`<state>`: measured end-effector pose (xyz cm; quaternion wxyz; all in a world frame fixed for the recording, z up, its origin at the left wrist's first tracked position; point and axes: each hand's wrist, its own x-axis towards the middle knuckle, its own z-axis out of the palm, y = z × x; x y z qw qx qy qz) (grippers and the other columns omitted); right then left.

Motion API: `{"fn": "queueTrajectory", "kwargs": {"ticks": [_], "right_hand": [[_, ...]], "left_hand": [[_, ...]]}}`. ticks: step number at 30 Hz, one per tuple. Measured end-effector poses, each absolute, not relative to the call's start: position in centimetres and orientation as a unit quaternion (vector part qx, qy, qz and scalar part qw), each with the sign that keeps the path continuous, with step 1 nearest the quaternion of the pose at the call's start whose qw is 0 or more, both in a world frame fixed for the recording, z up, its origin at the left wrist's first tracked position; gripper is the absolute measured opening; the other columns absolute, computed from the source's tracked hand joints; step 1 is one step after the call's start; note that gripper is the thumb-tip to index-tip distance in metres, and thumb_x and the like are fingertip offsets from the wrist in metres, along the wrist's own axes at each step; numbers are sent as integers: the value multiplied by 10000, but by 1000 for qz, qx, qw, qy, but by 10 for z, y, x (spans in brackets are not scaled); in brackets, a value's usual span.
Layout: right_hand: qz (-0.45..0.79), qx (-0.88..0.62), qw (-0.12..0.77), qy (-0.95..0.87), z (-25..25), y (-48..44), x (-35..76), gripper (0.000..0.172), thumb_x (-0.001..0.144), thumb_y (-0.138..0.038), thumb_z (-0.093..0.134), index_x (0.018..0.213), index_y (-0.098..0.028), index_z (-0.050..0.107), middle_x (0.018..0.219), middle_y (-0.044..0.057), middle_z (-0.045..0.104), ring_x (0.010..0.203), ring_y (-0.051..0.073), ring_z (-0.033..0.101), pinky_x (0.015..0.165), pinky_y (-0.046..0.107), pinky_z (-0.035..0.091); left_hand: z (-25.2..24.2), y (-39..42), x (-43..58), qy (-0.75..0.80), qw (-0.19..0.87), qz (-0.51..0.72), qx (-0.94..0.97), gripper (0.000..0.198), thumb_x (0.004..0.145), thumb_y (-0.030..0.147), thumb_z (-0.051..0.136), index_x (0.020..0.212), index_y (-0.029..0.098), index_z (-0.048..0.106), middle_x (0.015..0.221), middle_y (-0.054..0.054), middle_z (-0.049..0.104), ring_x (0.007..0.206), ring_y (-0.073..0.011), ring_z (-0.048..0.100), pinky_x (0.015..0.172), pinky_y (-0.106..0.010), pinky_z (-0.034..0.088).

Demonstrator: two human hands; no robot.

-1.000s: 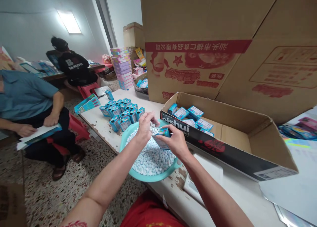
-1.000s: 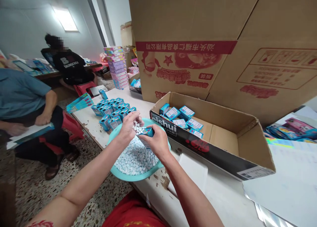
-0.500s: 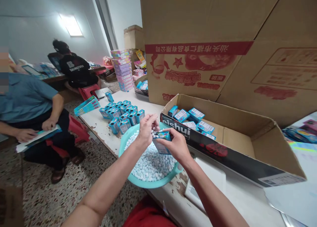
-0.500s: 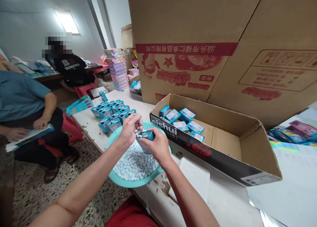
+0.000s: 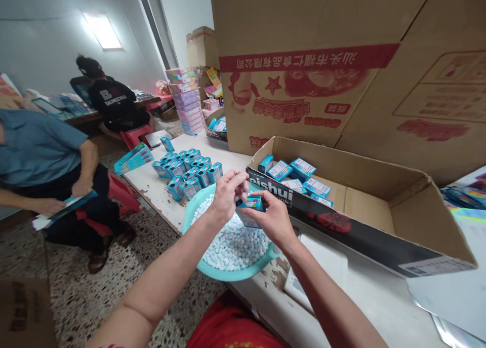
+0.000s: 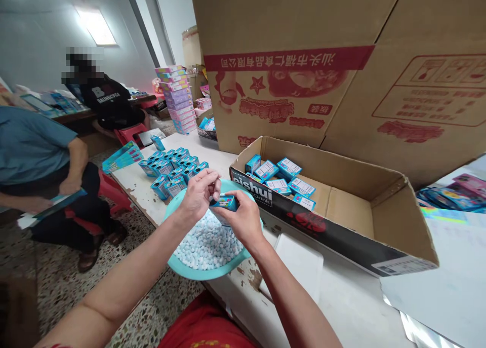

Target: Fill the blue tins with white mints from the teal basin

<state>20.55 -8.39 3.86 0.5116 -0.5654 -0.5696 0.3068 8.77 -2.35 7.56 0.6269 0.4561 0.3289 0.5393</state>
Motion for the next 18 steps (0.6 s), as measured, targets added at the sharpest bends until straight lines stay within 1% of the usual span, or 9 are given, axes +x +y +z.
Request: {"fn": "queueTrajectory", "kwargs": {"ticks": [3,5,6,8,10,11,14,16,18], "right_hand": [[308,-554,543,-550,41,-89,215,413,623,-469,782,919,-201,675,812,19,684,725,211,613,669,306,469],[303,-546,576,-527,40,-94,224,426,628,-464,787,941,-199,669,846,29,689,748,216,621,695,319,479],[298,-547,584,-520,39,-97,227,427,626,-458,791,941,-197,669,857,33,691,760,221,623,709,328,483],[295,-557,576,-521,38,-103,233,413,615,-444,803,921,-197,677,854,34,692,767,226,622,723,341,486],[306,-556,565,-527,38,-107,235,406,613,-433,810,921,-203,682,851,31,692,762,223,619,712,339,487],[311,-552,569,-525,39,-108,235,412,619,-432,810,938,-206,679,857,30,693,764,221,619,708,337,489],[311,-540,595,-507,41,-106,233,439,620,-446,811,957,-204,666,820,24,689,737,216,619,679,330,492],[311,-543,594,-506,40,-103,232,447,610,-454,817,945,-199,666,803,24,687,723,216,622,673,332,493],[311,-549,591,-503,38,-100,232,447,613,-466,814,938,-197,666,811,29,691,729,221,628,682,341,497]], "left_hand": [[61,-9,71,386,544,547,505,298,759,479,585,787,188,530,589,40,520,448,-79,469,462,-203,371],[42,2,54,468,445,447,619,336,833,519,439,809,198,535,686,1,580,587,-121,555,591,-244,456],[30,6,46,498,398,365,678,350,839,519,418,798,197,548,736,-22,611,677,-150,590,674,-279,481],[7,8,34,521,345,232,746,302,780,485,529,746,190,584,809,-58,651,852,-223,614,835,-361,470],[-13,2,31,527,331,177,763,246,698,421,644,730,179,613,879,-95,667,998,-305,586,946,-447,406],[-20,-3,33,533,319,161,767,248,690,412,655,754,174,625,934,-116,665,1065,-339,556,978,-486,370],[-30,-16,47,555,297,126,767,298,740,440,609,851,165,636,1060,-163,638,1152,-386,500,983,-538,339],[-31,-20,56,565,300,118,759,288,764,443,581,862,177,633,1043,-147,643,1112,-358,538,950,-496,377],[-30,-21,59,574,316,129,745,227,769,413,571,802,196,625,961,-104,658,1037,-310,582,902,-424,412]]}}
